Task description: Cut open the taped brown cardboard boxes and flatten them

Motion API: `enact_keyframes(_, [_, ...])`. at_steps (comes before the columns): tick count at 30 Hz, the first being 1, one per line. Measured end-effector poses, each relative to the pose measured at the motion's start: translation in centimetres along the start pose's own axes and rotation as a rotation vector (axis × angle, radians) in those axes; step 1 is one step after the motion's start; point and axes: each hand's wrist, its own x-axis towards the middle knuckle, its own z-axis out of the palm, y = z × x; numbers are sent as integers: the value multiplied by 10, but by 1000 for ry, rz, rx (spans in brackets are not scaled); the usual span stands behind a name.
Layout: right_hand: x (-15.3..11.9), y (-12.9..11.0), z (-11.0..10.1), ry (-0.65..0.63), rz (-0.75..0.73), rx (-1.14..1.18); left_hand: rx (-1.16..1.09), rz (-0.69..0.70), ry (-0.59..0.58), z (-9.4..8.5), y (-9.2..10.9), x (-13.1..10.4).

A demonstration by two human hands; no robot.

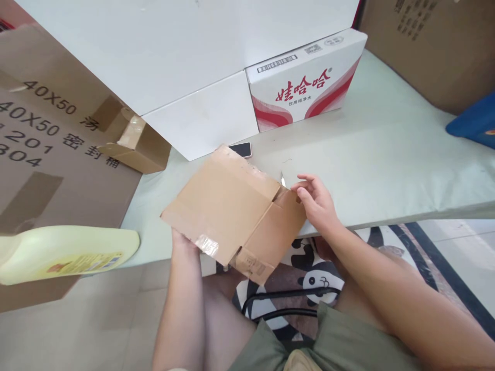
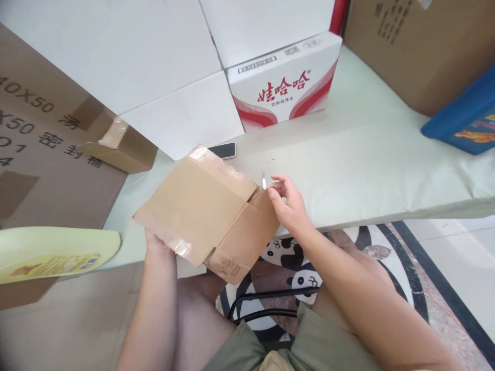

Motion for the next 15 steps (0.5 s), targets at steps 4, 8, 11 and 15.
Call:
enact_keyframes(4, [7, 3, 0, 89, 20, 36, -79, 34, 34, 1, -4, 1])
enact_keyframes(8, [4, 0, -1, -151, 228, 223, -43, 83, 77, 5, -11, 4])
enact_keyframes(11, [-4, -6, -4, -470, 358, 260, -68, 38, 90, 13, -8, 3])
enact_keyframes(15, [-13, -19, -16, -493, 413, 335, -190, 70, 73, 27, -1, 1])
